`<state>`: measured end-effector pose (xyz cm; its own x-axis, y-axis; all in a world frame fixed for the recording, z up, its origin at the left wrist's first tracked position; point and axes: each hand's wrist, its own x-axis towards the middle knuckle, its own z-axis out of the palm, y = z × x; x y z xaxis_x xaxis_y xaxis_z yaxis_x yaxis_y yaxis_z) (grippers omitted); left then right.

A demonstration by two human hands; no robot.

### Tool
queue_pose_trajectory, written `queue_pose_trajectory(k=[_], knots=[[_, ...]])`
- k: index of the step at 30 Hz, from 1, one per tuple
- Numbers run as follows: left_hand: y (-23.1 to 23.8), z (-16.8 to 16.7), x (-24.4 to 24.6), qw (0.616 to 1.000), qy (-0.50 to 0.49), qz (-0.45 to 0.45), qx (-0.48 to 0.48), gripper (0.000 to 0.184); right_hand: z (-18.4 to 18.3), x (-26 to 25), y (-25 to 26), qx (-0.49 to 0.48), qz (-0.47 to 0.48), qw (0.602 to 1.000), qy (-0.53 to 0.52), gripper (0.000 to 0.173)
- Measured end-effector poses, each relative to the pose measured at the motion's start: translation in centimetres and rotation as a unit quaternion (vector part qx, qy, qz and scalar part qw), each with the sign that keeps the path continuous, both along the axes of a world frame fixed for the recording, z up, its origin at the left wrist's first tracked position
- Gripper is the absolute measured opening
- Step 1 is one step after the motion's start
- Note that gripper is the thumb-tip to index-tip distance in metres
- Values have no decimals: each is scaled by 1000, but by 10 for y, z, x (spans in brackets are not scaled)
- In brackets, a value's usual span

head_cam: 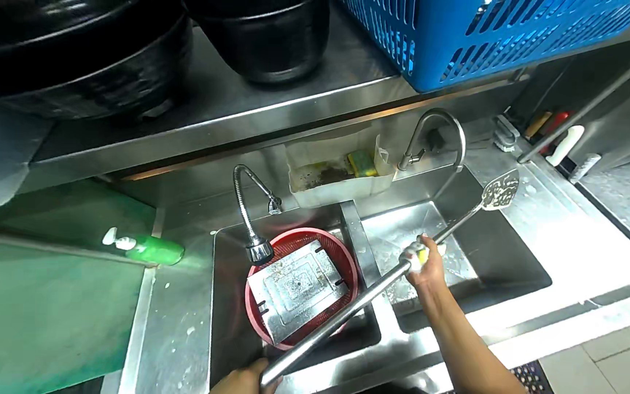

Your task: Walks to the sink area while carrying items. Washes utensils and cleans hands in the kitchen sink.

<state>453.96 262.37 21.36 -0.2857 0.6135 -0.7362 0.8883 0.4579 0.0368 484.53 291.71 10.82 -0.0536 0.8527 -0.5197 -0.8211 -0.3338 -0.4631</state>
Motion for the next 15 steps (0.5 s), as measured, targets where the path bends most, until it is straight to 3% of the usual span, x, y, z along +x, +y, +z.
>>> queue_pose_trajectory(k=[9, 15], knots=[[58, -9, 43, 999, -29, 7, 44, 52, 46, -50, -63, 4, 44, 998, 53, 36], [83, -9, 57, 990, -86, 1, 114, 52, 83, -64, -80, 78, 60, 993, 60, 38]])
